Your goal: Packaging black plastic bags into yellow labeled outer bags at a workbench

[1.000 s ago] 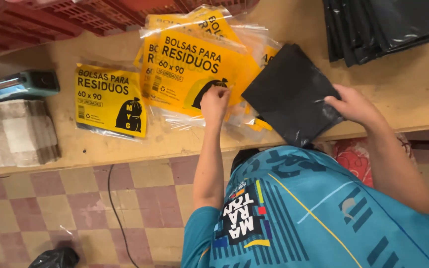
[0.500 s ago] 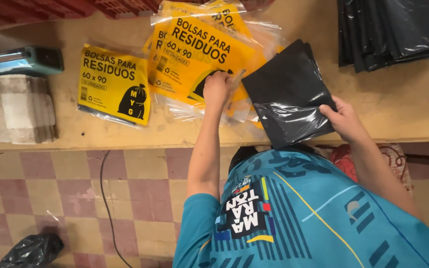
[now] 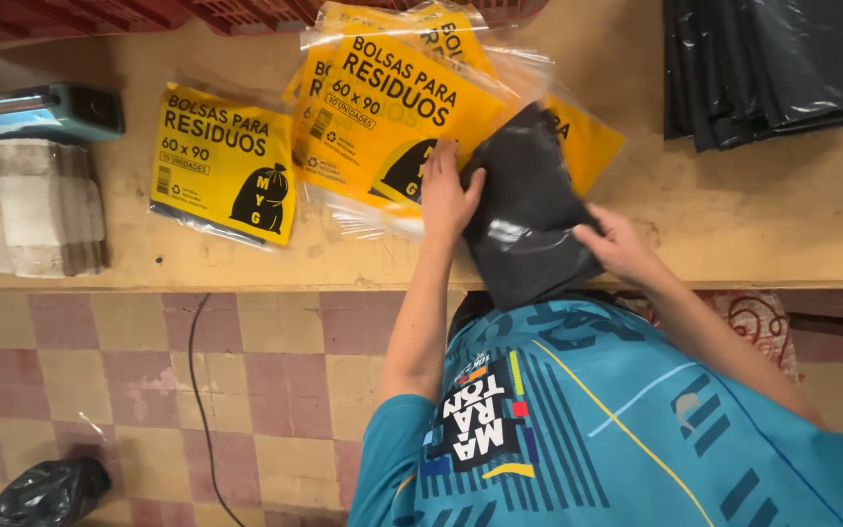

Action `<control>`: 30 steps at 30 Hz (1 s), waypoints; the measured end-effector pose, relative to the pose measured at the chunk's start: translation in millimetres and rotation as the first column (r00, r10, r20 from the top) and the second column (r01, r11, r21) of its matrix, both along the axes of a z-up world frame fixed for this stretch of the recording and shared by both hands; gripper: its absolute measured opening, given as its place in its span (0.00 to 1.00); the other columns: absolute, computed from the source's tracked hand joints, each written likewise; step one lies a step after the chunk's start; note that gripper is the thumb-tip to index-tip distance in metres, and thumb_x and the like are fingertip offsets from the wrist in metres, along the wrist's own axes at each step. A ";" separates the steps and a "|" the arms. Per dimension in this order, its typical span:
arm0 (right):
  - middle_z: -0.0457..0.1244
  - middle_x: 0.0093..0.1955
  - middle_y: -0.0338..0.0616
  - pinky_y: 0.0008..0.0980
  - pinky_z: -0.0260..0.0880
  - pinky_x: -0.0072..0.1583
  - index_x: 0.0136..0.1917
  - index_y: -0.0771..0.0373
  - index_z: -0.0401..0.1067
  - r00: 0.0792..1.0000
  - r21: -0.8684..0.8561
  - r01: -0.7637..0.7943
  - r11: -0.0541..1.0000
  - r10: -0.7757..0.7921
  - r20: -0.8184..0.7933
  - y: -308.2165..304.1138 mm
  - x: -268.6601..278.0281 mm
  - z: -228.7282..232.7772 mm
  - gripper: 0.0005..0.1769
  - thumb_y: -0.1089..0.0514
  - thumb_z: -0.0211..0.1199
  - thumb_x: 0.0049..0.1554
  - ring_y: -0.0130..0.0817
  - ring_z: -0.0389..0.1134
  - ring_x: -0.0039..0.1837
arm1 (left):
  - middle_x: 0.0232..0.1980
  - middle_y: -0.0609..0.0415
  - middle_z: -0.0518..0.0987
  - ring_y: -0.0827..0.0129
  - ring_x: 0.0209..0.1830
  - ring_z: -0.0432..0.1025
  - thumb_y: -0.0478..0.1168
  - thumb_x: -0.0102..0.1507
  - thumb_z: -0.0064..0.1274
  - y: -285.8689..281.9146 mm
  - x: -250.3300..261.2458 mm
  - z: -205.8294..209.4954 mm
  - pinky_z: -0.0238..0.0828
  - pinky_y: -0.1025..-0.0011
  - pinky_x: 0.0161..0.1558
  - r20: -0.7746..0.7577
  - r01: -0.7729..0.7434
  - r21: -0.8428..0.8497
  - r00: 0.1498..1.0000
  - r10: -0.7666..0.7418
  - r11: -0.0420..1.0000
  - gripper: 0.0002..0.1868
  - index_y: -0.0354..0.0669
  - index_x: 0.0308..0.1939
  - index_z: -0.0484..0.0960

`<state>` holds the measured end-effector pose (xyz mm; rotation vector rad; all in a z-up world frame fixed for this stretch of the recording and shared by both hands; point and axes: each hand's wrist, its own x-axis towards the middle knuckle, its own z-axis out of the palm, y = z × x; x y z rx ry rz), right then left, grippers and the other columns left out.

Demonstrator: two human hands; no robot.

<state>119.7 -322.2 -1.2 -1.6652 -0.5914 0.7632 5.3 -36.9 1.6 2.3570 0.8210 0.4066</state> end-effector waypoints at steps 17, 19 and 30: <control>0.70 0.37 0.45 0.35 0.71 0.27 0.56 0.61 0.71 0.947 -0.388 -0.178 0.904 0.265 0.183 187.1 88.6 -7.9 0.14 0.49 0.60 0.64 0.39 0.72 0.30 | 0.60 0.60 0.74 0.62 0.62 0.69 0.54 0.62 0.52 0.1 -83.0 -11.7 0.77 0.62 0.48 -0.167 -0.088 0.668 0.950 0.264 0.739 0.24 0.59 0.62 0.73; 0.71 0.40 0.48 0.42 0.72 0.39 0.52 0.58 0.75 0.861 -0.511 -0.191 0.838 0.393 0.322 177.5 90.1 -27.4 0.16 0.45 0.59 0.64 0.47 0.73 0.40 | 0.53 0.56 0.74 0.60 0.49 0.72 0.49 0.64 0.50 -0.6 -108.4 -11.8 0.77 0.63 0.44 -0.173 -0.101 0.633 0.948 0.267 0.767 0.23 0.51 0.62 0.73; 0.66 0.32 0.37 0.29 0.70 0.39 0.37 0.59 0.79 0.665 -0.565 -0.711 0.418 0.660 -0.349 12.4 27.0 1.0 0.16 0.49 0.62 0.62 0.27 0.66 0.35 | 0.44 0.51 0.84 0.49 0.42 0.79 0.44 0.63 0.47 -64.2 -193.9 59.7 0.71 0.52 0.37 -0.309 0.104 -0.308 0.929 -0.203 0.946 0.11 0.57 0.49 0.76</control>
